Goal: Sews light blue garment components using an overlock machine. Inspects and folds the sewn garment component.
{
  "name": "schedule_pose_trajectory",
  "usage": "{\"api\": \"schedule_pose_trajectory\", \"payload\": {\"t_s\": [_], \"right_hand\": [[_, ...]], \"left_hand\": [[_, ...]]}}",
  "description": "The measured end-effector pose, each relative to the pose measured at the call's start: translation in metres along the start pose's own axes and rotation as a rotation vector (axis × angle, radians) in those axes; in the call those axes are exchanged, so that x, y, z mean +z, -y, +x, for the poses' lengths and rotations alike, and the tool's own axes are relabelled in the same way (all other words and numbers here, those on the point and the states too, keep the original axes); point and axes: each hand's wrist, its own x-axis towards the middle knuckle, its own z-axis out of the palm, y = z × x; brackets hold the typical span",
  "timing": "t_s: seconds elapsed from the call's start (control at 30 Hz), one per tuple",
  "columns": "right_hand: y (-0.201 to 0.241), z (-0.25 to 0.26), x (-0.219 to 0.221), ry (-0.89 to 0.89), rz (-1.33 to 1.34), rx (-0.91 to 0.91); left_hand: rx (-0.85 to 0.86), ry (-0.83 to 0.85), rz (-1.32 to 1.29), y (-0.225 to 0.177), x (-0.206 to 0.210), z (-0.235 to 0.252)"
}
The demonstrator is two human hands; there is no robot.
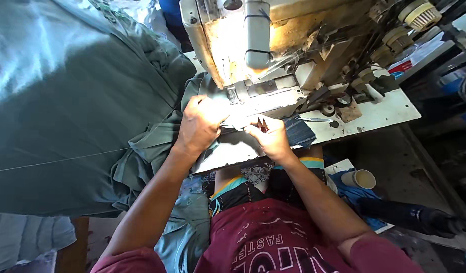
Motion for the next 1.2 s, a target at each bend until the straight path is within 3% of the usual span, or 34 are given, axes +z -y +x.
{"api": "schedule_pose_trajectory", "payload": {"t_s": [0.2, 0.37, 0.53, 0.63, 0.73, 0.9, 1.03, 1.2], "right_hand": [[-0.005, 0.013, 0.010, -0.051, -0.096, -0.032], [-0.008, 0.011, 0.011, -0.044, -0.160, -0.052], [-0.009, 0.006, 0.007, -0.017, -0.255, -0.057], [-0.006, 0.010, 0.006, 0.009, -0.328, -0.077], [0.005, 0.014, -0.005, 0.153, -0.324, -0.099], [0.037, 0.006, -0.022, 0.544, -0.200, -0.182], [0.030, -0.033, -0.028, 0.468, -0.280, -0.198], [0.022, -0.056, -0.024, 0.261, -0.224, -0.117]], "left_hand": [[-0.092, 0.036, -0.044, 0.006, 0.000, 0.008], [-0.006, 0.194, -0.253, -0.002, -0.022, 0.005], [-0.151, 0.315, -0.024, 0.037, -0.067, -0.007], [-0.206, 0.235, -0.050, 0.049, -0.100, -0.017], [-0.102, 0.107, -0.322, 0.012, -0.118, -0.021], [0.053, 0.039, -0.700, -0.045, -0.088, -0.041], [0.023, -0.064, -0.640, -0.074, -0.042, -0.054], [-0.175, -0.263, -0.128, -0.100, 0.021, -0.059]]}}
